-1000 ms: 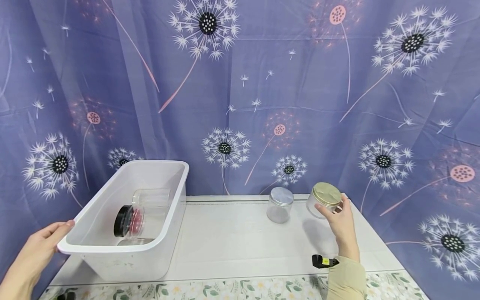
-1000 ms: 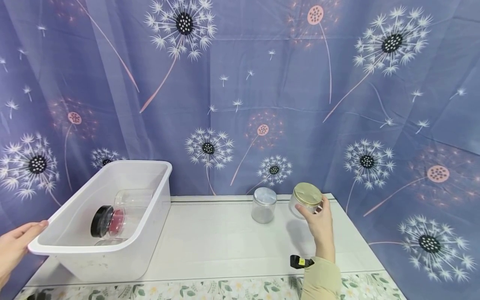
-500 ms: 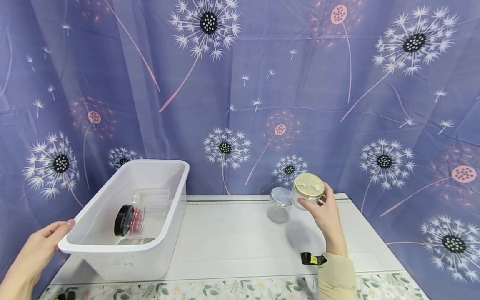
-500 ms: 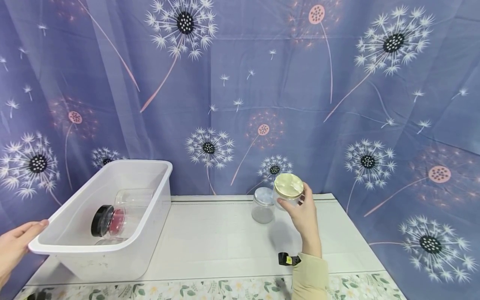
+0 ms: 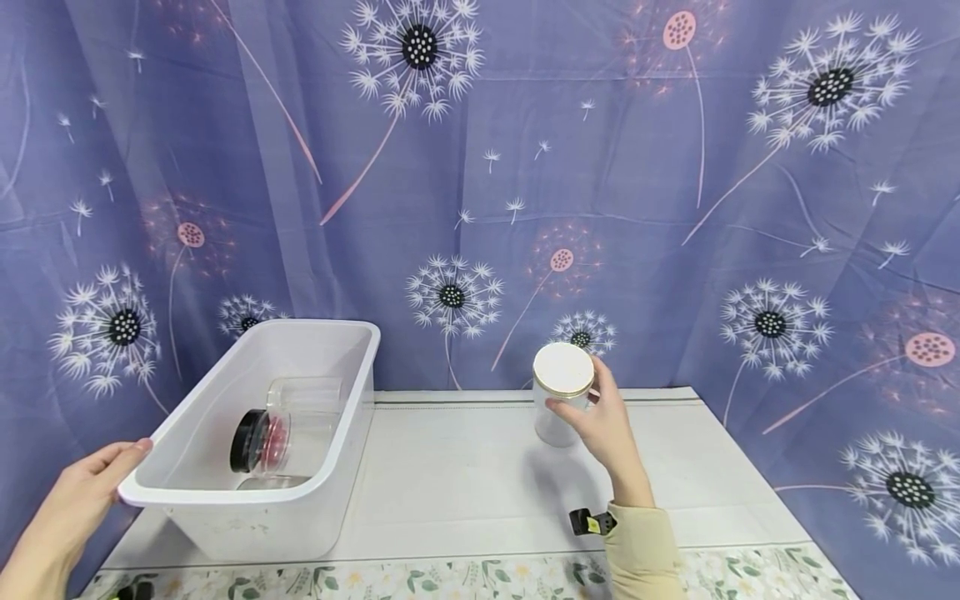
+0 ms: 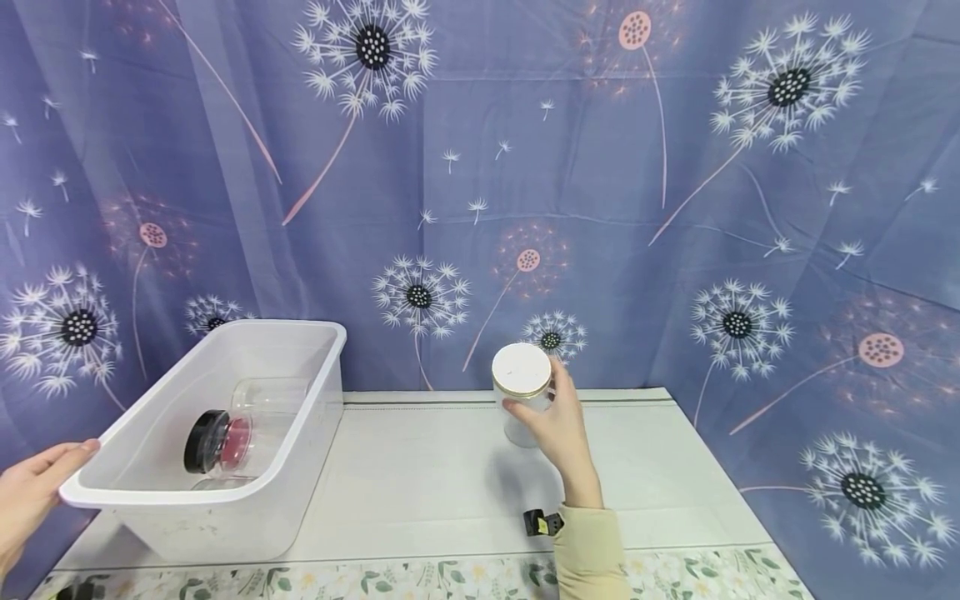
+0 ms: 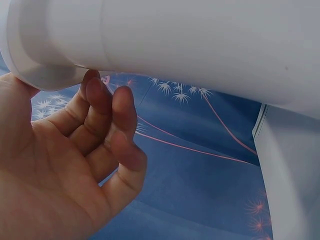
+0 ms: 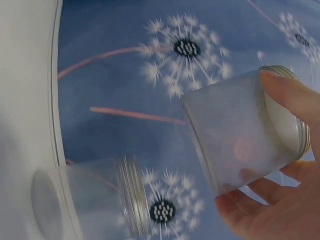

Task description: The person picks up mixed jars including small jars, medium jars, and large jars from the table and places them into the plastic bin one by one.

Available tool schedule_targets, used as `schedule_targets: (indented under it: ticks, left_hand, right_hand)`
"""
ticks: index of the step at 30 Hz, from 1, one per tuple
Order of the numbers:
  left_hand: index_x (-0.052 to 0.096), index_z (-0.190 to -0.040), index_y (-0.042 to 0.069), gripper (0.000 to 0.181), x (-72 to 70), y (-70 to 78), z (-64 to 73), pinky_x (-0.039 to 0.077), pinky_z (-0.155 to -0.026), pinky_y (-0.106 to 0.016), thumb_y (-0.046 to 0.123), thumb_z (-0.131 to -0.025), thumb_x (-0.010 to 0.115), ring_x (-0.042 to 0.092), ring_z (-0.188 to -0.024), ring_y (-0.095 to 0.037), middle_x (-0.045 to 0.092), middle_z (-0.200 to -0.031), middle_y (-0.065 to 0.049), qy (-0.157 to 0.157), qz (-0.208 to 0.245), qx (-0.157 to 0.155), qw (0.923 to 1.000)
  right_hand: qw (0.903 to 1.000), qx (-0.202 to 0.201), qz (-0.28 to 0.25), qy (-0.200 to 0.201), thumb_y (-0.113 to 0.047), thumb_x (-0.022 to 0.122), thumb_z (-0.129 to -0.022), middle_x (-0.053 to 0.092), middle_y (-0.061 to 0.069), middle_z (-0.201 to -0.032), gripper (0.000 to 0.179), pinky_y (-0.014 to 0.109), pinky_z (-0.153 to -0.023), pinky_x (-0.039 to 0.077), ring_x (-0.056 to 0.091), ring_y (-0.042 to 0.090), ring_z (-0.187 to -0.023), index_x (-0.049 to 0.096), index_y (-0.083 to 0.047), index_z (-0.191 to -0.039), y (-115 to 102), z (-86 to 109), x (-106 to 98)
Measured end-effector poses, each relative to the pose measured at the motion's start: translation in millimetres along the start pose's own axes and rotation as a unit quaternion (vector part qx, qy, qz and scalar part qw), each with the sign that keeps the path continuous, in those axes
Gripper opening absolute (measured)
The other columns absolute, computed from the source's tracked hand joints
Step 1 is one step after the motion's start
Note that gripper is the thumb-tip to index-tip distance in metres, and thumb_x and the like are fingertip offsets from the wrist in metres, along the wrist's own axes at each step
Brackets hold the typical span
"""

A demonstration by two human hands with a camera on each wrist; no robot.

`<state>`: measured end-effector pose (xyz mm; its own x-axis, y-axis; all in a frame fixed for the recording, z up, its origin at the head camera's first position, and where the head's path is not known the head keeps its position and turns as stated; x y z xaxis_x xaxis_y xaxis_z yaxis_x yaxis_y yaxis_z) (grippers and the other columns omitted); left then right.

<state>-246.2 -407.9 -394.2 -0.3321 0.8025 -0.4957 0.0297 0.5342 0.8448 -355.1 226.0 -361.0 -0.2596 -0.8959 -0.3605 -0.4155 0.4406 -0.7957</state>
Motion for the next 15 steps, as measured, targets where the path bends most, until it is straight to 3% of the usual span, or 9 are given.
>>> schedule_targets:
  ticks: [8,15]
  left_hand:
    - [0.062,-0.080,0.045,0.029,-2.3,-0.7,0.3,0.037,-0.059,-0.023,0.031,-0.102,0.050,0.050,-0.068,-0.003,0.060,-0.072,0.014,0.003,-0.010,0.000,0.9999]
    - [0.062,-0.080,0.044,0.027,-1.7,-0.6,-1.6,0.038,-0.059,-0.025,0.033,-0.103,0.050,0.050,-0.068,-0.003,0.061,-0.073,0.014,0.000,-0.013,-0.004,0.9999]
  right_hand:
    - [0.9980,-0.050,0.007,-0.039,-0.019,0.091,-0.068,0.049,0.010,-0.137,0.093,0.048,-0.098,0.041,0.049,0.025,-0.118,0.040,-0.010,-0.146,-26,4.5,43]
    - [0.9906,-0.107,0.034,-0.078,-0.025,0.091,-0.067,0.053,0.003,-0.130,0.089,0.047,-0.096,0.043,0.052,0.019,-0.116,0.044,-0.017,-0.143,-56,14.0,87]
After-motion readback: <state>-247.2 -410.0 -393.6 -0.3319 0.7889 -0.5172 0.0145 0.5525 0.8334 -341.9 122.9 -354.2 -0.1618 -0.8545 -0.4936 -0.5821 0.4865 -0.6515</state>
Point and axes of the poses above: each hand's wrist, its own z-axis away from the middle knuckle, its own x-axis out of the palm, y = z × x, the point moved 8 cm from there along -z, towards the middle knuckle
